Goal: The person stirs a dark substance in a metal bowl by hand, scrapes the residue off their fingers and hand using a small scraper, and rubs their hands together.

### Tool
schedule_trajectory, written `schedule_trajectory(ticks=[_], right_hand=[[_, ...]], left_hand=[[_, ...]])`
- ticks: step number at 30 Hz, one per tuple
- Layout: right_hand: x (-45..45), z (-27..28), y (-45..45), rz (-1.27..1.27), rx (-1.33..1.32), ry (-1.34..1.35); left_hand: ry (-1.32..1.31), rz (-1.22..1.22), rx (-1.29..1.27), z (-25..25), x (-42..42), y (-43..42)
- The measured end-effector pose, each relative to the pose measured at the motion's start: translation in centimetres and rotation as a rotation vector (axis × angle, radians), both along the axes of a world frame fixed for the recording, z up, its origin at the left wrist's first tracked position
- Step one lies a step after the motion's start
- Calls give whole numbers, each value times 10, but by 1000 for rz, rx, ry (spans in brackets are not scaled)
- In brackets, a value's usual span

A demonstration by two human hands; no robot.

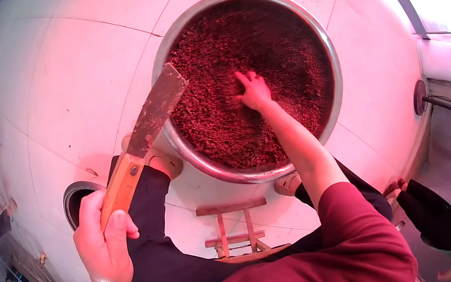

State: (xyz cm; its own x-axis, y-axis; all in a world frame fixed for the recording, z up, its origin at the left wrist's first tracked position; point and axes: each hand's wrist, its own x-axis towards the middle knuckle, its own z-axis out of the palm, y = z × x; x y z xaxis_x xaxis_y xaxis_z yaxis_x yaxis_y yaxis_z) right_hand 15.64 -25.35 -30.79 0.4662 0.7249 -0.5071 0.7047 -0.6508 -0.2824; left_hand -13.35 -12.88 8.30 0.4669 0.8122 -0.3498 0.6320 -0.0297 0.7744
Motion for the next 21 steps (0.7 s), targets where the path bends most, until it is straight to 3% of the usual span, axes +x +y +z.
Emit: schedule_trajectory(ticks=[3,5,9,15,17,20,21], right_hand=[[-22,18,-20,-61,145,224],[-50,45,-28,-80,158,199],[-87,59,-38,124,120,-23],[-24,64,-84,416,-117,-195],[-13,77,-87,378,-157,-165],[-18,42,-72,434,-5,22],[-27,25,-64,423,186,93]], left_hand=[[-31,-52,6,3,-2,-4],[-29,-85,11,2,-5,-5],[-42,-86,-8,-4,-8,-11],[-23,-52,-10,-3,-9,-4],[4,-24,12,-3,-12,-2],[19,-42,-1,-1,-12,0],[24,-50,4,-2,-10,2]])
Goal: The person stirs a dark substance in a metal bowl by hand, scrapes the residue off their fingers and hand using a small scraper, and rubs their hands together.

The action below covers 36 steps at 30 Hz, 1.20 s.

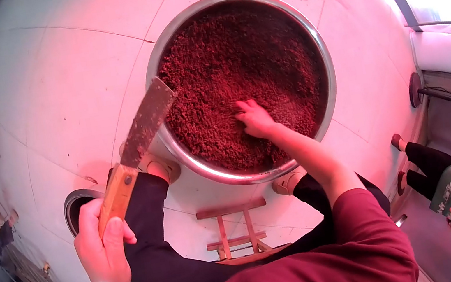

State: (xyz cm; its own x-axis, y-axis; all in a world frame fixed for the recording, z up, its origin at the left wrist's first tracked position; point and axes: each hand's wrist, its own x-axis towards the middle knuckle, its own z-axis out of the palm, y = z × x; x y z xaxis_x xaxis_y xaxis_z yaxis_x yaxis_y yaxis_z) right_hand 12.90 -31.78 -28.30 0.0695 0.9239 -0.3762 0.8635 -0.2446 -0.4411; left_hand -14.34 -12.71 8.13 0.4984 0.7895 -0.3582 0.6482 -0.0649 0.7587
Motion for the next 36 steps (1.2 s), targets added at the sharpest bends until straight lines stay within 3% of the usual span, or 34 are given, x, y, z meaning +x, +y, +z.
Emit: schedule_trajectory(ticks=[2,7,9,10,15,21,24,28,31,36], right_hand=[[-11,-23,21,-12,133,51],[31,-68,92,-318,-66,-26],[64,-77,115,-400,107,13],[80,-65,122,-406,32,99],[95,-21,66,-260,-233,-182],[74,11,-10,-225,-321,-320],[53,15,-33,-202,-266,-45],[-3,2,-43,-186,0,324],[-24,-29,-17,-279,137,312],[3,-86,50,-435,-287,104]], left_hand=[[18,-14,3,0,3,-1],[50,5,10,-6,8,0],[65,4,4,-7,11,2],[70,5,6,-6,13,3],[26,23,-4,-2,10,3],[-47,-4,-5,2,-3,-2],[-92,-25,0,4,-8,-4],[-105,-48,5,6,-15,-19],[-64,-44,6,5,-9,-15],[28,-9,7,-4,2,-8]])
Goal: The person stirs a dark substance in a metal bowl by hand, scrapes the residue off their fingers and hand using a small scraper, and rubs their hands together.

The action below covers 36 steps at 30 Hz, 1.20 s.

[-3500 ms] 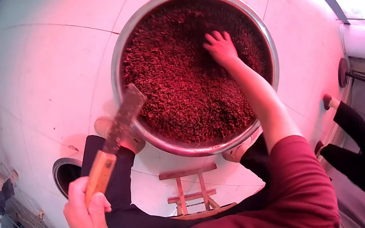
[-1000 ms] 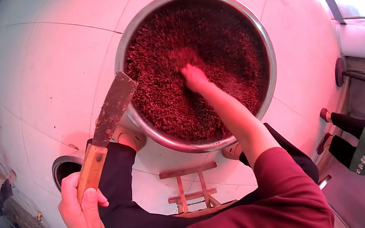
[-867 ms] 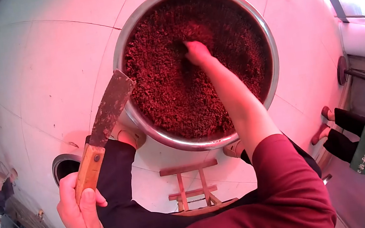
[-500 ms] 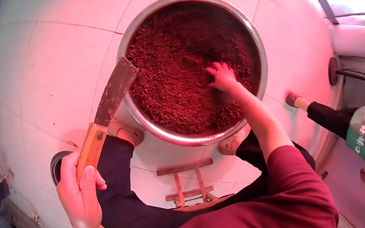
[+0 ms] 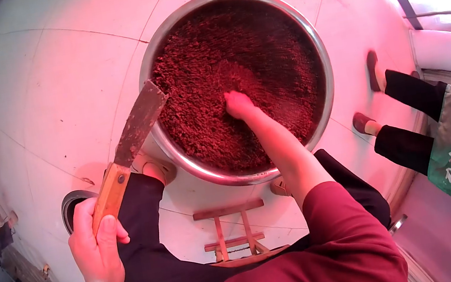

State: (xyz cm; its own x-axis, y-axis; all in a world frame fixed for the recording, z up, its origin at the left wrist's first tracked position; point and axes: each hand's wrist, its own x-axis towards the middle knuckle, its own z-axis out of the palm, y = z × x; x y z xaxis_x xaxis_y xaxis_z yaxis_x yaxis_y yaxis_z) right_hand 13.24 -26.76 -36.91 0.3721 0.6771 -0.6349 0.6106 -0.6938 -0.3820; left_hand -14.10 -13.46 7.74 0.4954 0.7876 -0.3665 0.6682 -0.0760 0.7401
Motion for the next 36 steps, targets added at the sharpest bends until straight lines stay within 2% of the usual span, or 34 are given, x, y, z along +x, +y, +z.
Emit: schedule_trajectory(ticks=[1,3,5,9,12,15,18,20,22,24,25,28,31,35,36], right_hand=[[10,23,10,106,68,-88],[35,19,24,96,42,-105],[55,3,28,49,95,-124],[82,16,30,-67,75,-85],[111,46,27,-238,189,-53],[131,67,-1,-295,389,-37],[141,79,-45,-595,434,387],[126,80,-72,-492,393,229],[97,48,-102,-427,255,118],[61,61,-111,-119,168,13],[40,66,-116,-113,75,-53],[27,98,-121,185,-25,94],[6,132,-105,186,-90,-20],[37,51,-79,129,84,2],[49,35,-68,-41,278,-87]], left_hand=[[10,12,-1,-1,2,2],[28,26,0,-2,5,5],[46,29,4,-2,9,5],[43,25,14,-1,13,5],[28,38,9,-1,13,3],[-11,24,-5,0,5,2],[-45,20,15,4,-1,0],[-77,22,23,3,-6,-2],[-93,10,9,4,-8,-3],[-101,-14,5,5,-12,-3],[-102,-29,8,5,-14,-2],[-97,-25,12,6,-17,1],[-101,21,-2,5,-19,1],[-75,3,-25,3,-15,4],[-52,5,-20,3,-15,6]])
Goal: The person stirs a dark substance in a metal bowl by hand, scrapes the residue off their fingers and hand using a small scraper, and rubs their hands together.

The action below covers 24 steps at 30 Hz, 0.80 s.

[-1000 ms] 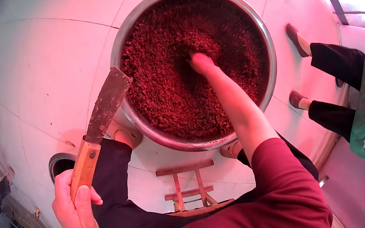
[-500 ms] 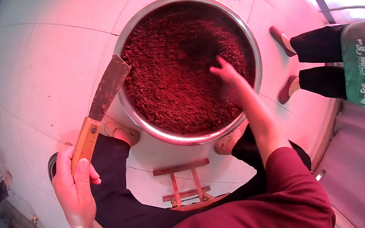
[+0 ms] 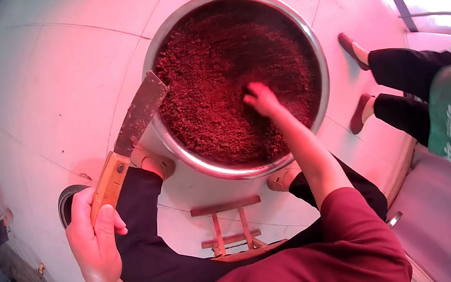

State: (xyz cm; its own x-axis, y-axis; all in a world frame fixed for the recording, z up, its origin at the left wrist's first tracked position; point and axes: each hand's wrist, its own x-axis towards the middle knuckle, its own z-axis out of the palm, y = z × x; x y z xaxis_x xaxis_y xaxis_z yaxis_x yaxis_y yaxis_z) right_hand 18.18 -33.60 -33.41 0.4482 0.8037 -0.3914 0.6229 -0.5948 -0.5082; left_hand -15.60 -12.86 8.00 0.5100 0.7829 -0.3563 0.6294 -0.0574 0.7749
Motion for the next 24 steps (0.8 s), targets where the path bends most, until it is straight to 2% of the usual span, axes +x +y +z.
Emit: schedule_trajectory(ticks=[1,3,4,5,6,7,9,10,12,13,14,15,16,20,21,24], right_hand=[[6,-4,15,-218,55,-49],[10,1,57,-533,15,79],[1,-23,78,-677,43,161],[-22,-5,103,-701,-38,145],[-45,-18,119,-565,5,82],[-67,-28,133,-531,0,161],[-106,18,142,-417,-30,260],[-116,23,129,-288,48,245],[-113,52,91,43,-78,215],[-105,50,67,153,-51,168],[-95,44,47,146,-101,228],[-80,57,37,94,-68,355],[-71,69,29,-9,-7,363],[-43,118,28,-254,197,227],[-42,146,32,-385,271,316],[-39,157,33,-723,577,768]], left_hand=[[22,6,5,-1,0,1],[48,21,16,-3,0,1],[56,25,18,-2,2,2],[61,26,20,-2,5,3],[48,10,3,-3,9,4],[35,-4,-7,-3,13,4],[52,-12,-6,1,21,3],[52,-19,-17,2,24,4],[33,-35,-28,2,33,7],[14,-56,-51,4,39,9],[13,-69,-71,4,48,10],[15,-86,-91,4,58,11],[15,-106,-105,4,67,13],[-64,-176,-275,-18,91,17],[-107,-192,-328,-27,96,16],[-236,-213,-467,-61,105,5]])
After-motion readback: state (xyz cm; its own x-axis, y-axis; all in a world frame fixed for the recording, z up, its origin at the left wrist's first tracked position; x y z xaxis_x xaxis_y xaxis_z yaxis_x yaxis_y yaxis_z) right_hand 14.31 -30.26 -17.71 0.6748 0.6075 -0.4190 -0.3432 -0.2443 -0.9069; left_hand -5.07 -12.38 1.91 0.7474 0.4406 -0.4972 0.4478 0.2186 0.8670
